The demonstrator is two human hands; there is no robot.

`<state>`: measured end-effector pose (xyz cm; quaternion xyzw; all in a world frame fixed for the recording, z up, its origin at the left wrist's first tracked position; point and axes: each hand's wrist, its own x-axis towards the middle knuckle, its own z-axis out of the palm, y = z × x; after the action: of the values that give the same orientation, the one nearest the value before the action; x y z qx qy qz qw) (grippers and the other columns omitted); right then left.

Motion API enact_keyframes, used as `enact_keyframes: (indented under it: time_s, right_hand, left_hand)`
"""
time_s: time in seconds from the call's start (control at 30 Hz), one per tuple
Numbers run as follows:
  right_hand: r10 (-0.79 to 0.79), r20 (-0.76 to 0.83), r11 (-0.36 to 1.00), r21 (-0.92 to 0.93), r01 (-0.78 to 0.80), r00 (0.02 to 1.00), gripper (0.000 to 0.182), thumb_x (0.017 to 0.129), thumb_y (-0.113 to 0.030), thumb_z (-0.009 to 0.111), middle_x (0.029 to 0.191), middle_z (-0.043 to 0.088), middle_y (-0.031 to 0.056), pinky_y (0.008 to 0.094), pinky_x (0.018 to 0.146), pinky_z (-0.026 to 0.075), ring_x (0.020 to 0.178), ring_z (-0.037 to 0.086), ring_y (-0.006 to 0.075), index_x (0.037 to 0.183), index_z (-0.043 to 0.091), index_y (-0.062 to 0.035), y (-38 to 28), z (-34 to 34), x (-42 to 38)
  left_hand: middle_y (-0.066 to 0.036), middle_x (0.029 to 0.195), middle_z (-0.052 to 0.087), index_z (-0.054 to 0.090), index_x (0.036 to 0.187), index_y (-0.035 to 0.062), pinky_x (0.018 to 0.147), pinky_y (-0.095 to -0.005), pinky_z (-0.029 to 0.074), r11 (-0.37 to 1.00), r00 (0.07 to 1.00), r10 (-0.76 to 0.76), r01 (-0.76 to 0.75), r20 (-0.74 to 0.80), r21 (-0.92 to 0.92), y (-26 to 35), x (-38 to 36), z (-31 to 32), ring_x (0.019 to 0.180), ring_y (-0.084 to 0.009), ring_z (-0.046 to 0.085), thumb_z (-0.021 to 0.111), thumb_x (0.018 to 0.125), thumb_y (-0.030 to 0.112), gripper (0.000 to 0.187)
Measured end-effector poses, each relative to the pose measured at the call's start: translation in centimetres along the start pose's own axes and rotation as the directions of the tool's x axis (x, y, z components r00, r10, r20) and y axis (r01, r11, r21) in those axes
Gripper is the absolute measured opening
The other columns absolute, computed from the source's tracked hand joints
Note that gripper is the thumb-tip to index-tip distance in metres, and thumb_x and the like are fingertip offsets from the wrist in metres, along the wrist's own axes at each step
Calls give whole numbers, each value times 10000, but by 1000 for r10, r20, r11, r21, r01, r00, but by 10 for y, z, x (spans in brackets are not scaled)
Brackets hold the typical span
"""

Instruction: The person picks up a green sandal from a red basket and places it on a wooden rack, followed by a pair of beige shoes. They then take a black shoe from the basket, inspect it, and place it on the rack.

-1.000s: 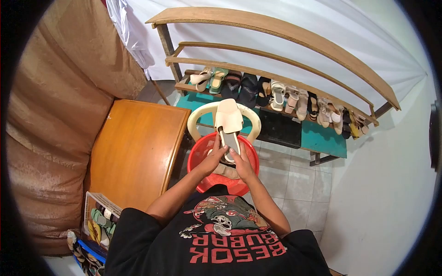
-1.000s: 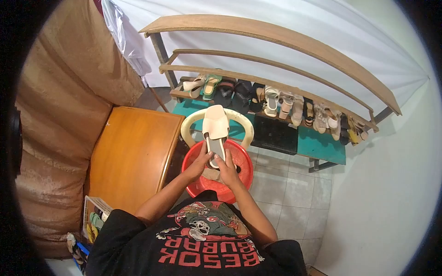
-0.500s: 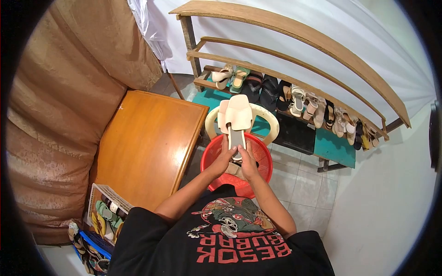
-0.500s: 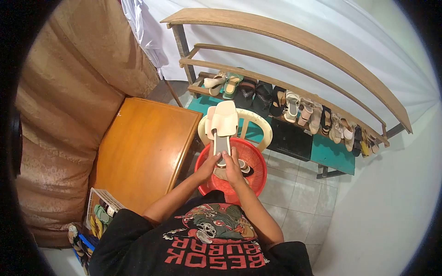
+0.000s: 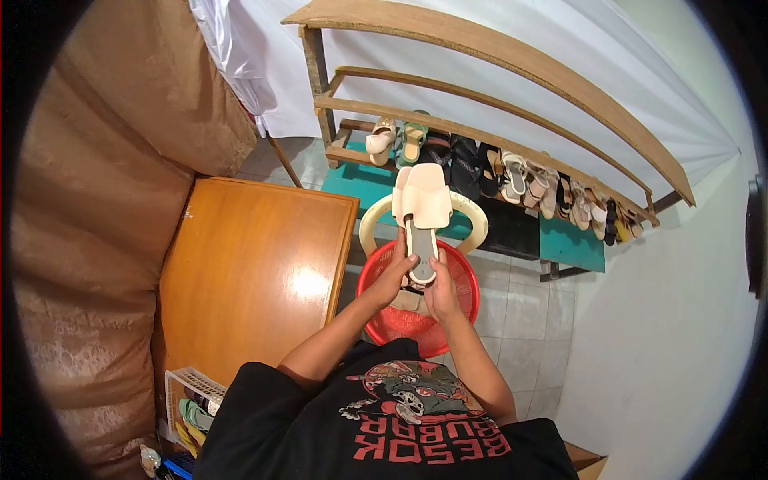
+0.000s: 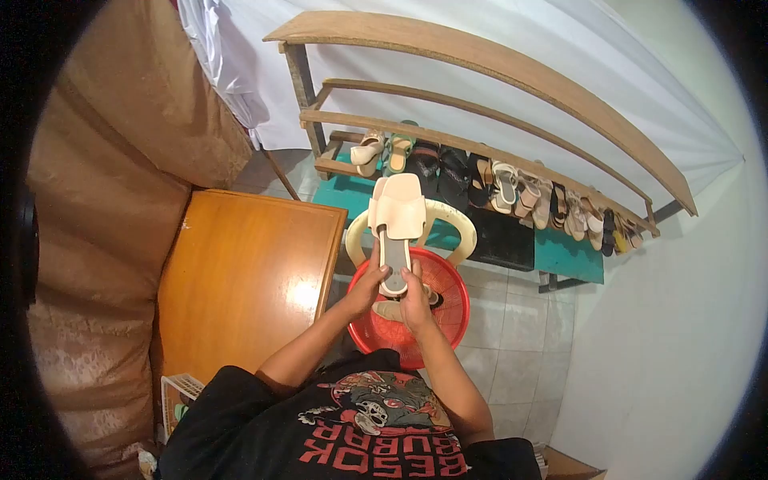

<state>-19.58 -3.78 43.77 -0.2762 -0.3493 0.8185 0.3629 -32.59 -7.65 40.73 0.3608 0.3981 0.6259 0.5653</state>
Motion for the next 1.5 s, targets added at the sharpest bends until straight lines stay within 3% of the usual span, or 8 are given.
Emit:
enact_keyframes:
  time_s: [0.33, 0.83, 0.97, 1.1, 1.17, 1.2, 1.33, 1.5]
  right_hand:
    - [-121, -15, 937, -331, 110, 993, 485, 1014, -297, 429, 1320, 519, 109, 337, 1061, 351, 1215, 490, 188, 1417, 402, -29, -6, -1, 3]
    - [120, -10, 957, -265, -119, 993, 611, 1028, -401, 434, 1421, 436, 170, 351, 1099, 310, 1313, 422, 262, 1472, 331, 7, 45, -44, -20]
    - [126, 115, 944, -318, -83, 985, 521, 1020, -278, 433, 1348, 496, 140, 321, 1072, 351, 1244, 473, 211, 1448, 369, 11, 51, -45, -12]
    - [44, 289, 928, -366, 68, 956, 513, 1006, -268, 441, 1351, 459, 171, 339, 1067, 349, 1215, 482, 225, 1434, 371, 8, 44, -18, -8]
    - [49, 172, 706, -703, 87, 984, 530, 1020, -310, 446, 1351, 435, 193, 359, 1029, 379, 1166, 498, 244, 1437, 360, 7, 47, -8, -2]
    - [-59, 211, 632, -749, 200, 976, 530, 1035, -372, 418, 1255, 547, 252, 412, 1022, 405, 1141, 562, 351, 1394, 372, 15, 41, 6, 1]
    - [139, 132, 707, -707, -6, 981, 537, 1036, -400, 431, 1315, 522, 304, 459, 1033, 395, 1233, 524, 431, 1401, 383, -9, 76, 12, 49]
    - [15, 190, 685, -717, 129, 982, 540, 1040, -399, 423, 1262, 556, 298, 448, 1002, 430, 1180, 564, 413, 1409, 368, -9, 99, 39, 130]
  left_hand:
    - [-142, 1639, 89, -35, 1586, 86, 1178, -321, 187, 998, 1000, -21, 22, 21, -53, 12, 10, 3, 1473, -237, 189, 436, 977, 299, 799]
    - [-149, 1628, 122, -60, 1569, 21, 1157, -313, 236, 986, 953, -154, 166, -261, 27, -28, -49, 23, 1446, -222, 253, 488, 979, 265, 841]
    - [-143, 1627, 133, -15, 1574, 19, 1159, -306, 228, 995, 951, -54, 78, -305, 67, -22, -57, 18, 1443, -210, 260, 513, 959, 204, 831]
    - [-147, 1574, 284, 90, 1580, 27, 1143, -308, 265, 999, 934, -44, 36, -354, -30, -16, -61, -14, 1411, -207, 323, 509, 913, 132, 795]
    - [-137, 1533, 353, 137, 1579, 36, 1131, -318, 289, 999, 926, -17, 31, -377, 30, -11, -57, -31, 1369, -213, 382, 505, 901, 123, 776]
    - [-134, 1516, 377, 155, 1576, 40, 1122, -321, 302, 994, 908, 36, 11, -417, 109, -2, -53, -34, 1341, -216, 409, 504, 898, 123, 767]
    - [-128, 1429, 468, 223, 1564, 52, 1085, -326, 346, 999, 877, 15, 8, -481, 46, 4, -34, -67, 1263, -221, 476, 485, 908, 160, 715]
    - [-95, 1260, 569, 389, 1466, 50, 1007, -322, 394, 995, 904, 30, 15, -426, 101, 29, 14, -129, 1146, -204, 523, 437, 937, 239, 564]
